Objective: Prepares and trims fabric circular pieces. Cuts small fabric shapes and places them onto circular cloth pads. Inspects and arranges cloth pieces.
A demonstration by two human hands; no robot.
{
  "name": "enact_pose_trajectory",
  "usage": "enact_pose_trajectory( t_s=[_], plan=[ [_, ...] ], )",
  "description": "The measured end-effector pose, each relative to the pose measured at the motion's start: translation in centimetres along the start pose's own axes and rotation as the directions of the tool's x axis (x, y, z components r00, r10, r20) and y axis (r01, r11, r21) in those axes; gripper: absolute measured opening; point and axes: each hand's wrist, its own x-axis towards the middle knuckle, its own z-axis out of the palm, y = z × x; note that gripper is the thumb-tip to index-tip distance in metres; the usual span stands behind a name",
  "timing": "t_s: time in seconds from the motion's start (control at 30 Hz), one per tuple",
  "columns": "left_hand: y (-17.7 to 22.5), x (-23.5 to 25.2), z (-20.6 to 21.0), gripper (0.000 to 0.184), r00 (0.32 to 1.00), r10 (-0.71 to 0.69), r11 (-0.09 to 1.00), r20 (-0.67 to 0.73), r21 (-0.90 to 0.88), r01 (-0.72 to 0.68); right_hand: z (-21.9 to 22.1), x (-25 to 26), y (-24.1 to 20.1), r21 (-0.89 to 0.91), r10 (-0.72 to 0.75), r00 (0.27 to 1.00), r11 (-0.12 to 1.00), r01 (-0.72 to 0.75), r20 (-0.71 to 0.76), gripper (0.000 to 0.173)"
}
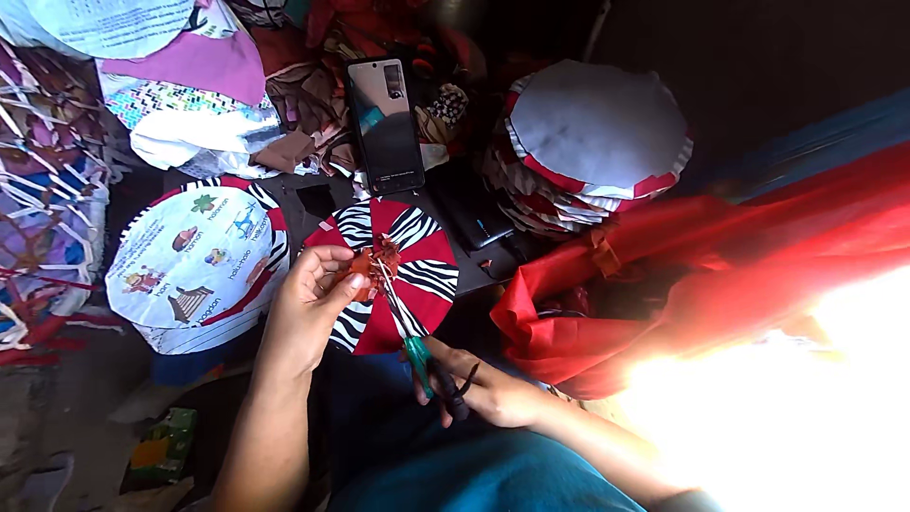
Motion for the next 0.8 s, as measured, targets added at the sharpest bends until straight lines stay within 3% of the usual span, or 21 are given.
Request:
enact_pose_trajectory(
  t_s=[0.23,0.53,0.6,0.7,0.8],
  plan=[
    [-0.2,-0.2,0.4,0.017,0.998,-0.012,1.0,0.056,0.006,0.012,0.2,1.0,0.7,-0.026,-0.122,0.986,0.992,0.12,-0.116,0.033],
    [-0.4,0.9,-0.3,0.015,0.995,-0.084,0.99,-0.061,0.108,0.09,0.7,1.2,1.4,0.074,-0.067,0.964,0.993,0.088,-0.255,0.02],
    [-0.4,0.9,-0.4,0.013,0.995,-0.076,0.991,-0.063,0.105,0.083,0.4,1.1,1.5,0.138,-0.078,0.979,0.985,0.105,-0.191,0.025],
    [-0.4,0.6,-0.4,0.014,0.999,-0.049,0.995,-0.009,0.086,0.05,0.1,1.0,1.4,0.084,-0.08,0.994,0.993,0.085,-0.069,0.05],
    [-0.3,0.4,-0.1,0.02,0.998,-0.048,0.997,0.03,0.053,0.047,0.3,1.2,1.2,-0.001,-0.084,0.992,0.996,0.084,-0.09,0.042]
  ],
)
